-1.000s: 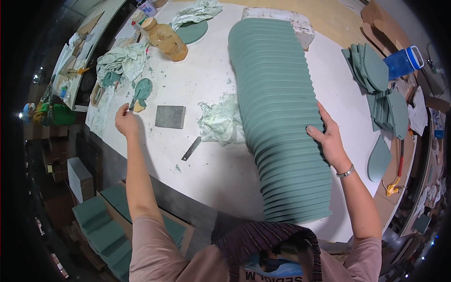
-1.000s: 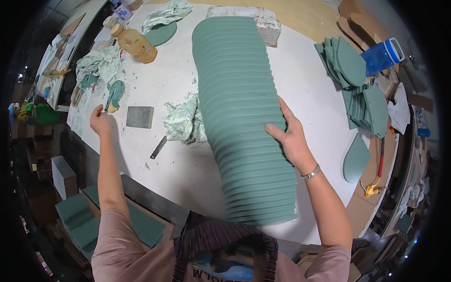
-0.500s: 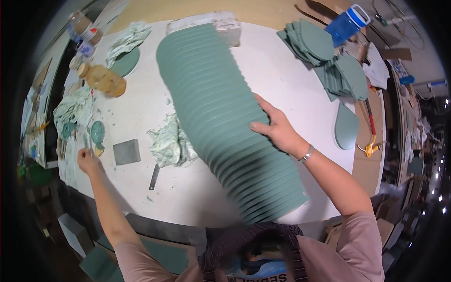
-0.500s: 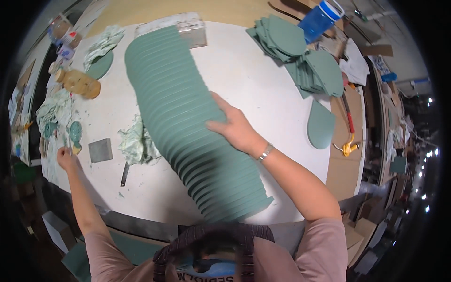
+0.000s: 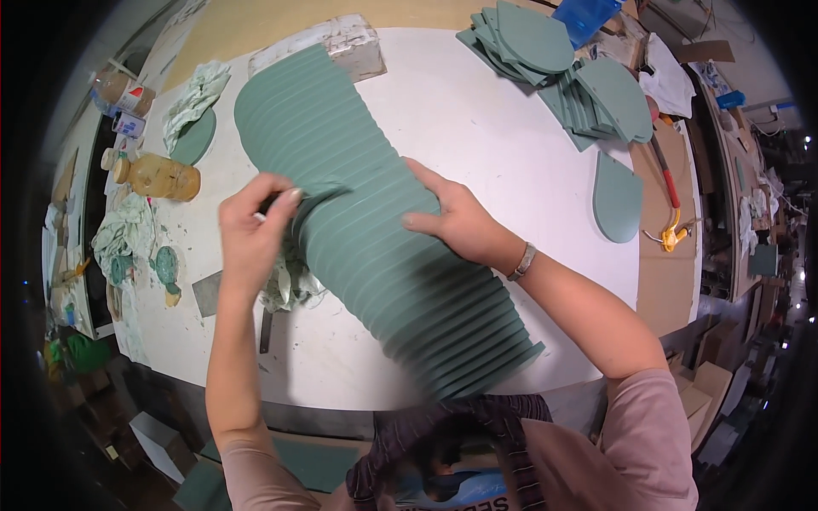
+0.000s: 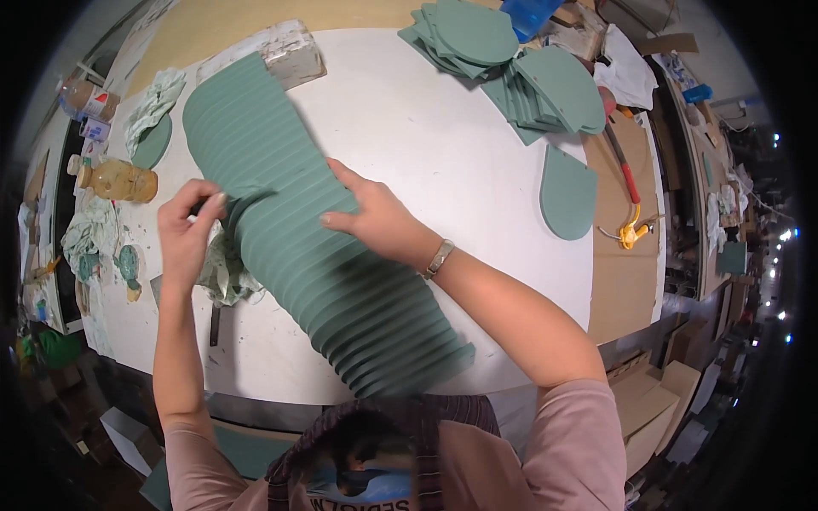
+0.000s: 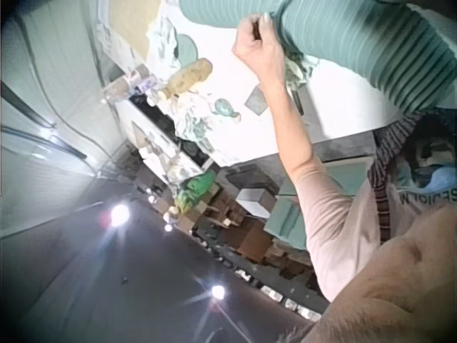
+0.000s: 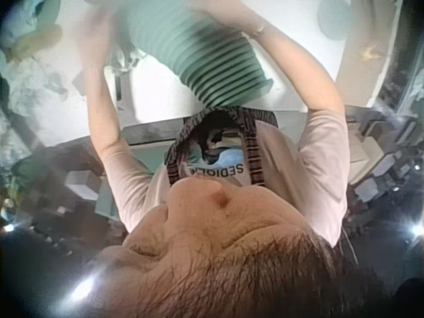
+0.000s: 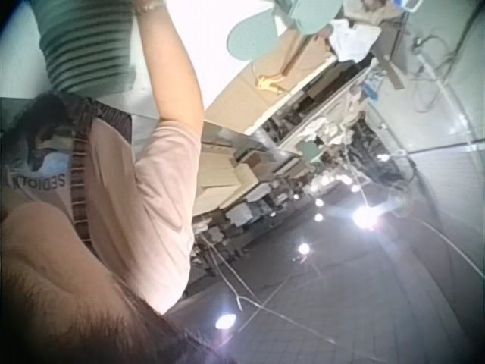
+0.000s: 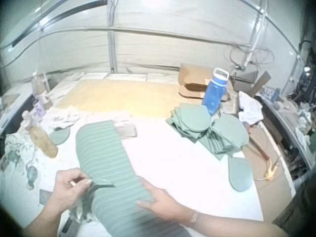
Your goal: The person wipes green foam components with a sponge and a cloth. They then use a small hand tool to trim and separate the individual foam sections from a larger stack.
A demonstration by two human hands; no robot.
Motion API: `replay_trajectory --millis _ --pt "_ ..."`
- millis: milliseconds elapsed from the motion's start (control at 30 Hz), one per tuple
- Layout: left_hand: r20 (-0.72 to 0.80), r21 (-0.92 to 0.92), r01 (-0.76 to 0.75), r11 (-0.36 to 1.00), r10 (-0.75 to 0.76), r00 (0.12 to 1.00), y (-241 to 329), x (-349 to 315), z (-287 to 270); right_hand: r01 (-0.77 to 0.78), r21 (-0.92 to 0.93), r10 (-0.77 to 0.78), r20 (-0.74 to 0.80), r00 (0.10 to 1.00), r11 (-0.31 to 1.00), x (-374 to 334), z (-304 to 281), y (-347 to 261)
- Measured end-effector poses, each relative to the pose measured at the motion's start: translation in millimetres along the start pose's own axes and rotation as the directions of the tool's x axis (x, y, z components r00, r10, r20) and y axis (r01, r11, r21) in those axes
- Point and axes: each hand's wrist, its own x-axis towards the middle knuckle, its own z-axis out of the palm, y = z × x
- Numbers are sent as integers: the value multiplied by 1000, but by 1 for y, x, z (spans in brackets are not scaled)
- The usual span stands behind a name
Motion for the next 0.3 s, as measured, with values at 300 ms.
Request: replay_trajectory --millis 300 --pt "80 354 -185 917 167 983 15 25 35 -102 36 101 26 995 994 -1 -3 -1"
